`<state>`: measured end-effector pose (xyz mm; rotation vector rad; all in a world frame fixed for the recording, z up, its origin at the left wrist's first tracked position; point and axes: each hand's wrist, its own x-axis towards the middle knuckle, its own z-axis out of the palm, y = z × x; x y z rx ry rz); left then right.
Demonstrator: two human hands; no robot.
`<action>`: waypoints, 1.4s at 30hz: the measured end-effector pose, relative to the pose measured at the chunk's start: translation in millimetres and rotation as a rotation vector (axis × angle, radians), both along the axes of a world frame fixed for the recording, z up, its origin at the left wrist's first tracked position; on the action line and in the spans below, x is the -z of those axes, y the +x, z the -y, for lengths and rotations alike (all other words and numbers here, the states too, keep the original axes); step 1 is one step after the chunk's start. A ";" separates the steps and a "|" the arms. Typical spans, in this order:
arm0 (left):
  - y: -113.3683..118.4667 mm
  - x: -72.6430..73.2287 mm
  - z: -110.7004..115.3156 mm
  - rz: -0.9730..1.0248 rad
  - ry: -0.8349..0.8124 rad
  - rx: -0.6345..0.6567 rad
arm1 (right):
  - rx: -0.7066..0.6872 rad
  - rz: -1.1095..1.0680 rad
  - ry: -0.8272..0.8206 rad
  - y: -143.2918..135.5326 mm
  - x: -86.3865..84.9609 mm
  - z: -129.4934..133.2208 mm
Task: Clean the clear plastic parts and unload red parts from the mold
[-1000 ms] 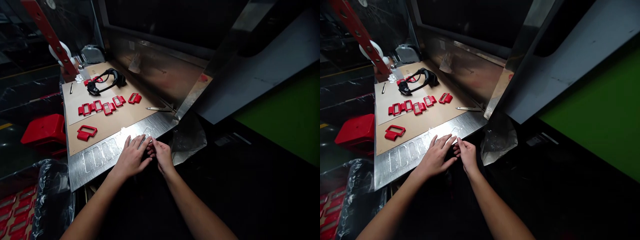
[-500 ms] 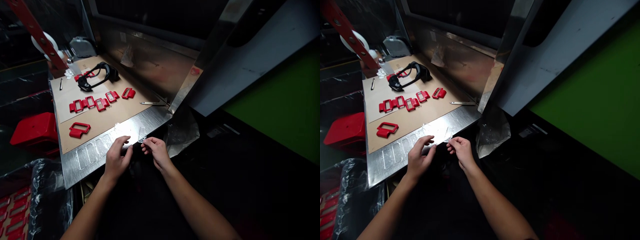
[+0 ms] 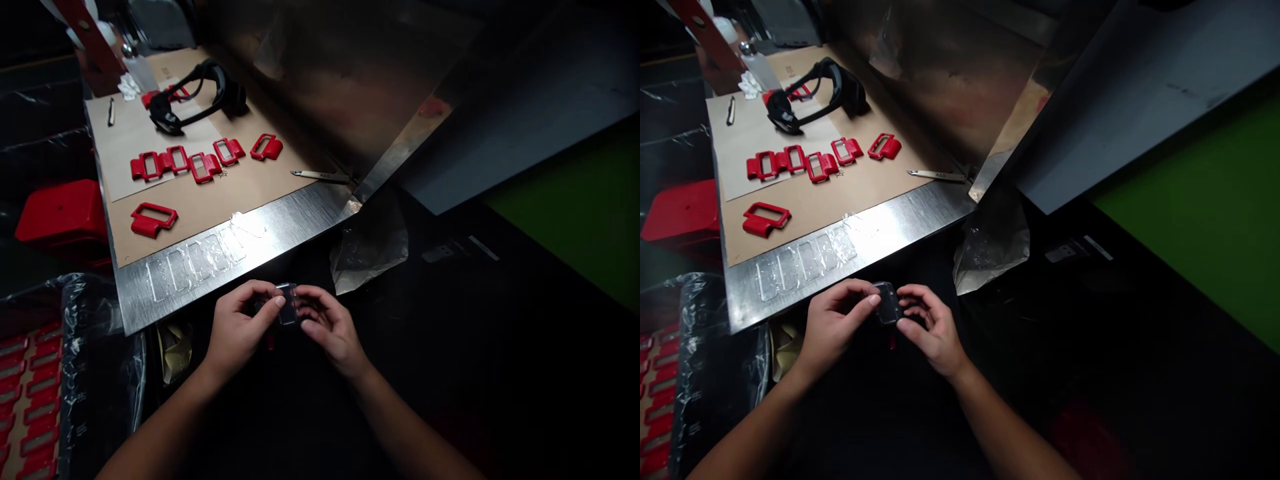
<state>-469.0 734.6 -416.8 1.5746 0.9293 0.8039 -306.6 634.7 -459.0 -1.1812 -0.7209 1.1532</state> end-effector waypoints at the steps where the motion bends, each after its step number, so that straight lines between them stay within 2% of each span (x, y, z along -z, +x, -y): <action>1: 0.2 -0.4 1.7 0.018 -0.062 -0.009 | -0.074 0.011 -0.029 -1.4 1.7 2.2; 4: 1.2 0.6 3.4 0.055 -0.165 -0.040 | -0.166 0.000 -0.082 -6.1 3.0 5.5; 10: 0.2 3.7 2.8 0.137 -0.282 -0.059 | -0.174 -0.133 -0.124 -12.6 3.1 4.8; 16: -11.8 6.0 0.0 0.266 -0.295 -0.021 | -0.235 -0.515 -0.157 -16.9 0.9 4.2; 22: -15.6 -4.9 -3.3 0.184 -0.222 -0.030 | -0.289 -0.613 -0.149 -20.3 0.4 3.9; 26: -15.1 -9.6 -5.2 0.136 -0.185 -0.039 | -0.291 -0.592 -0.150 -20.9 -0.6 3.3; 29: -16.0 -4.7 -5.7 0.181 -0.232 -0.029 | -0.296 -0.544 -0.121 -20.9 -3.1 2.3; 33: -17.4 8.2 -3.1 0.279 -0.405 -0.016 | -0.270 -0.338 0.028 -20.6 -9.3 1.6; 36: -16.1 16.8 1.9 0.339 -0.538 -0.093 | -0.227 -0.139 0.137 -19.3 -14.9 2.9; 39: -12.2 24.9 10.1 0.375 -0.715 -0.158 | -0.152 0.015 0.193 -18.6 -19.5 5.2; 42: -6.6 34.3 22.0 0.384 -0.889 -0.134 | -0.069 0.099 0.226 -21.0 -21.3 6.6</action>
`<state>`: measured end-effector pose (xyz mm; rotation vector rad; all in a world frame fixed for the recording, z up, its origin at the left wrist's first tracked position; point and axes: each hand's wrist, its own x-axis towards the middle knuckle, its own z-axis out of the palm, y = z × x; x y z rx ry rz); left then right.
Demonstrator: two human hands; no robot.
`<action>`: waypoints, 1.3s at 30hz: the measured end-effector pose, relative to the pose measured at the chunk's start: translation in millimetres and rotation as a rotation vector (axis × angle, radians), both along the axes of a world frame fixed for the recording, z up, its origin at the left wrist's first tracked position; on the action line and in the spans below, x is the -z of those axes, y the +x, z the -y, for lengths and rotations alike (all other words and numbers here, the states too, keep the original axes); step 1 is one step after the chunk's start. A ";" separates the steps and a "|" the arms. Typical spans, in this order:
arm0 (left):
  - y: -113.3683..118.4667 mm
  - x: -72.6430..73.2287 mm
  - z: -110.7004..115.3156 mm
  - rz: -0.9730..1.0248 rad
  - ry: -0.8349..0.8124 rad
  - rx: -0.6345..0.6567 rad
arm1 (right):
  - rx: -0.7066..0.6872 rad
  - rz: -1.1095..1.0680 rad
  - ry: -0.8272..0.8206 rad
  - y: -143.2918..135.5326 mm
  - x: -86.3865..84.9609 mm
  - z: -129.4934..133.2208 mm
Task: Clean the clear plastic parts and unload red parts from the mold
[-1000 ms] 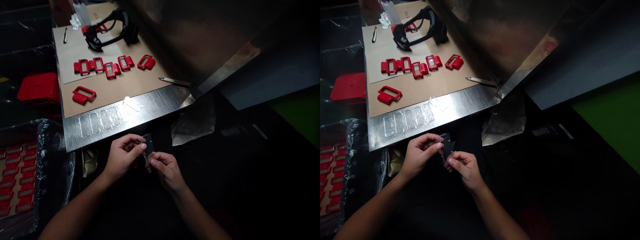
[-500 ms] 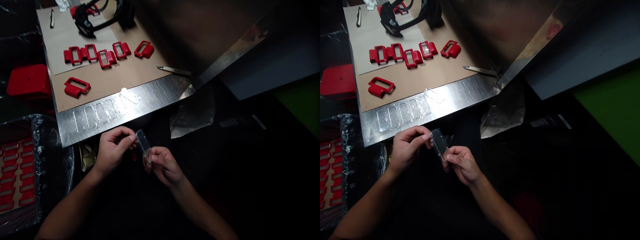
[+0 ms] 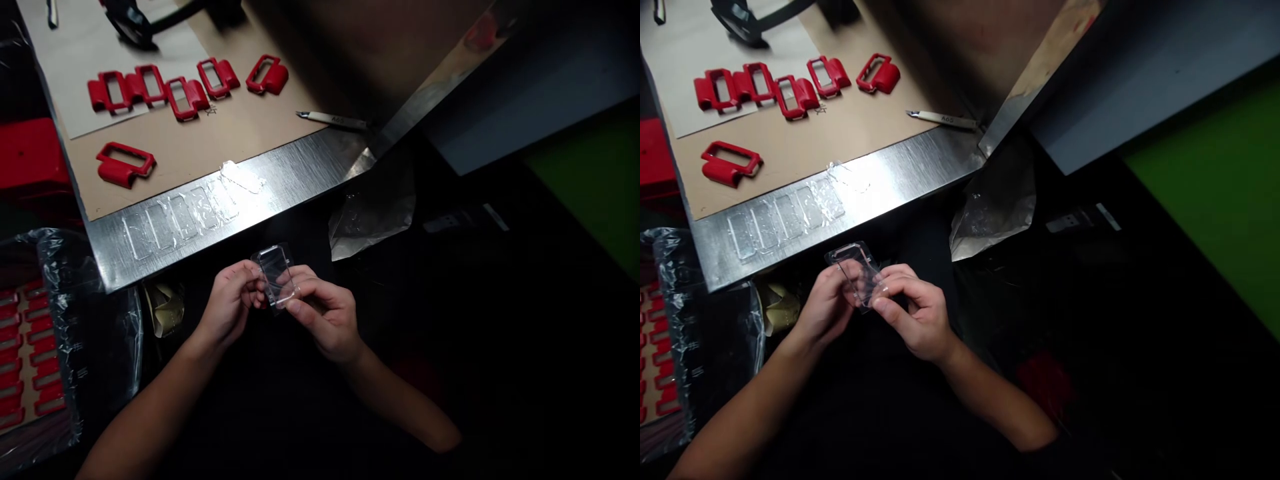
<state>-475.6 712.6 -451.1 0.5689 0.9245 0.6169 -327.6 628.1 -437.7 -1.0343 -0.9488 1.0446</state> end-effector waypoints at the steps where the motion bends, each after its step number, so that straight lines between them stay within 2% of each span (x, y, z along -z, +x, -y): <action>1: 1.9 3.4 4.3 0.016 -0.043 0.018 | 0.026 0.011 0.007 -1.5 0.1 0.2; 5: 5.4 16.6 17.4 0.048 -0.165 0.123 | 0.097 0.009 -0.028 -6.7 2.4 0.4; 7: 3.3 21.4 18.8 -0.015 -0.145 0.175 | 0.106 0.009 -0.068 -6.8 3.5 1.1; 8: 1.2 22.6 18.0 -0.070 -0.083 0.172 | 0.106 0.017 -0.088 -6.1 4.0 1.7; 11: -7.2 18.0 10.3 -0.227 0.267 0.037 | 0.088 0.069 -0.133 -2.8 5.7 4.9; 13: -12.2 7.8 3.0 -0.273 0.518 -0.066 | 0.063 0.109 -0.152 -1.5 7.4 7.8; 15: -14.6 -4.9 -4.0 -0.335 0.719 -0.114 | 0.037 0.145 -0.154 -1.7 9.1 10.7; 18: -13.3 -18.8 -10.6 -0.483 0.960 -0.136 | 0.031 0.189 -0.146 -4.4 10.6 13.9; 20: -11.6 -21.4 -11.0 -0.564 1.122 -0.168 | 0.052 0.193 -0.164 -6.3 10.7 15.0; 22: -11.1 -20.5 -7.1 -0.615 1.353 -0.192 | 0.066 0.162 -0.211 -7.5 10.3 15.0; 24: -12.2 -19.4 1.0 -0.604 1.601 -0.168 | 0.071 0.109 -0.266 -7.4 9.9 14.1; 26: -14.4 -20.6 12.2 -0.492 1.761 -0.070 | 0.062 0.036 -0.326 -6.1 9.8 12.9; 29: -17.9 -24.7 29.5 -0.280 1.788 0.133 | 0.036 -0.077 -0.402 -3.9 10.1 11.5; 31: -19.7 -25.9 38.2 -0.227 1.752 0.189 | 0.023 -0.121 -0.423 -3.4 10.7 11.4; 39: -22.6 -16.0 52.4 -0.282 1.594 0.091 | 0.026 -0.144 -0.473 -7.3 14.5 10.2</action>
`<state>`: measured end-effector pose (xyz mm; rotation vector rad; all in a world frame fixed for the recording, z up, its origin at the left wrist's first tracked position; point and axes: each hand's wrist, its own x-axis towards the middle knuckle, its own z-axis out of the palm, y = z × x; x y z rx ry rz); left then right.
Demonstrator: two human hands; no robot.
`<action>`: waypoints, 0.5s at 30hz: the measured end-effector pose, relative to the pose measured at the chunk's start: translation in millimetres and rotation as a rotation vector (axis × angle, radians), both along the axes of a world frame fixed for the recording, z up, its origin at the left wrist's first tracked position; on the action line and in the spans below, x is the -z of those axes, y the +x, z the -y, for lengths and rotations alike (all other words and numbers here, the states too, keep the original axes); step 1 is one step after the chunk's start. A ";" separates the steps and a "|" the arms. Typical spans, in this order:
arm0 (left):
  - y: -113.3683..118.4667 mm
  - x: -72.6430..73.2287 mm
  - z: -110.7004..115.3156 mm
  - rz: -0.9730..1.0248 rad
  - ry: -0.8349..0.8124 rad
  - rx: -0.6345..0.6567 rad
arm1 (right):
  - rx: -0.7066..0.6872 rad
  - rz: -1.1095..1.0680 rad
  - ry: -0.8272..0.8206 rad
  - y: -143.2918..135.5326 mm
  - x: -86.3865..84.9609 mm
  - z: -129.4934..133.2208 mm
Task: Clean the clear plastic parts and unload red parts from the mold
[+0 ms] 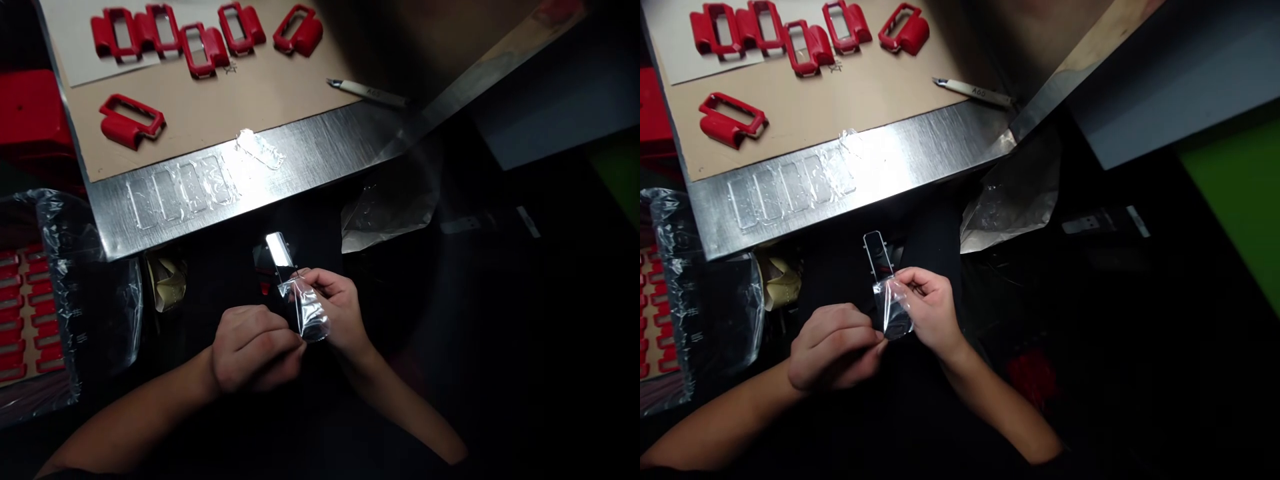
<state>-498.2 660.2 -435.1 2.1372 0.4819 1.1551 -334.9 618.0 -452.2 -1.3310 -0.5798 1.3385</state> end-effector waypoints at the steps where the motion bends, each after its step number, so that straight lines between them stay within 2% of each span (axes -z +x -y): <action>1: -0.4 0.6 0.7 -0.010 -0.007 -0.008 | -0.002 0.002 -0.004 0.0 -0.3 -0.8; 9: -1.2 3.0 -0.8 -0.030 -0.012 0.017 | -0.035 0.028 -0.001 0.5 -5.6 -6.7; 12: 0.8 4.4 -2.8 -0.020 -0.030 0.027 | -0.041 0.048 0.039 3.0 -2.3 -7.1; 15: 0.2 12.7 -4.3 -0.028 -0.078 0.048 | -0.107 0.042 0.056 11.6 3.2 -8.5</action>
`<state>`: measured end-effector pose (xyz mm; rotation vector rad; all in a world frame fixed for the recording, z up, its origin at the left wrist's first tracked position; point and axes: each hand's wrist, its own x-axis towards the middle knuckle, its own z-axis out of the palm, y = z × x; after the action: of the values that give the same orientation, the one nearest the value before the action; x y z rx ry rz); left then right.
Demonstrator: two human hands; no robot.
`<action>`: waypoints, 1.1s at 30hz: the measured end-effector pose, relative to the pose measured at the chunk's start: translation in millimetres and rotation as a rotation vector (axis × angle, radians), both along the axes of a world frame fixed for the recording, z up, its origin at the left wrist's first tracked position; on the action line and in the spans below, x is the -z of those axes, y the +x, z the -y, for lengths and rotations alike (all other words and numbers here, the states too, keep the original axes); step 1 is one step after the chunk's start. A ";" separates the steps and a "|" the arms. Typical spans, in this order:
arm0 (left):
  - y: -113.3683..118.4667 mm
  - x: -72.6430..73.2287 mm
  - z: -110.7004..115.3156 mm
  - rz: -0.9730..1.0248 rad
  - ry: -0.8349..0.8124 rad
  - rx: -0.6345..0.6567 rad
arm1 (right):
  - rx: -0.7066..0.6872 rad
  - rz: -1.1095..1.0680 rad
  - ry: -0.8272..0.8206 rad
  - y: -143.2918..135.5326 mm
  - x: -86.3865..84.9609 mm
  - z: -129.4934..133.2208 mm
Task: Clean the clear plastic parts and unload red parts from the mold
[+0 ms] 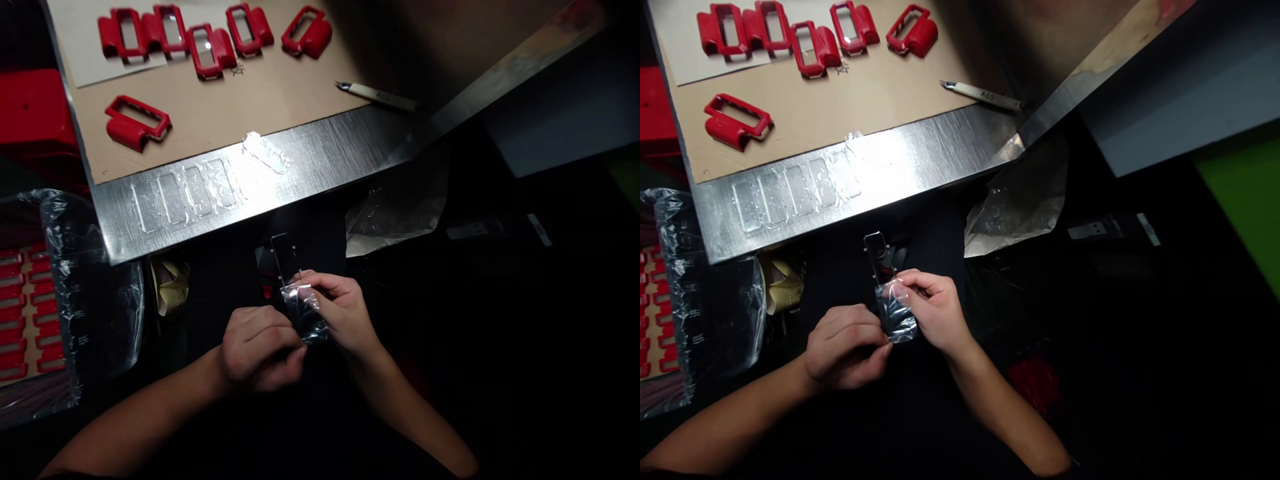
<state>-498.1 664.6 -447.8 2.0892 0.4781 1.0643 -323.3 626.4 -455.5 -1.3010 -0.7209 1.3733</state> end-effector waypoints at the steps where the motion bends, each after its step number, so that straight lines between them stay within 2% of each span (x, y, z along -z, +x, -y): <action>1: -1.3 4.9 -0.3 -0.010 -0.009 0.010 | -0.032 -0.011 -0.002 3.5 1.8 -0.6; 5: -9.1 29.2 -1.6 -0.084 -0.008 0.012 | -0.081 -0.081 -0.029 7.2 6.3 -1.3; 7: -13.0 38.1 -3.3 -0.144 -0.084 -0.010 | -0.058 -0.107 -0.051 -1.5 6.4 0.2; 9: -17.9 42.6 -6.5 -0.171 -0.327 -0.050 | -0.002 -0.070 -0.056 -14.8 5.3 2.6; 12: -32.4 43.9 -13.9 -0.099 -0.882 -0.070 | 0.075 0.011 -0.028 -32.3 4.2 4.6; 13: -39.7 43.6 -16.5 -0.041 -1.027 -0.076 | 0.057 -0.009 -0.026 -35.8 4.7 4.2; 15: -56.2 42.0 -21.1 0.103 -1.179 -0.099 | -0.068 -0.126 -0.049 -40.0 6.8 1.6; 18: -78.8 36.2 -24.3 0.231 -1.146 -0.100 | -0.335 -0.367 -0.118 -45.0 10.5 -4.7; 21: -91.4 26.4 -22.8 0.230 -1.033 -0.072 | -0.439 -0.522 -0.167 -53.7 11.0 -9.6; 24: -95.0 14.9 -16.9 0.217 -0.904 -0.122 | -0.406 -0.572 -0.184 -63.5 7.9 -11.0; 29: -95.0 -2.3 -4.4 0.082 -0.491 -0.270 | -0.291 -0.578 -0.229 -75.2 4.6 -9.7; 31: -99.6 -5.2 -4.9 0.156 -0.473 -0.327 | -0.218 -0.552 -0.279 -75.5 8.6 -10.0; 33: -109.5 -2.9 -11.5 0.230 -0.462 -0.452 | -0.094 -0.497 -0.311 -70.5 16.1 -11.0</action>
<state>-607.6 676.0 -445.0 1.4647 1.0047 1.2823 -393.8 637.4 -471.6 -1.0970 -0.2353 1.8479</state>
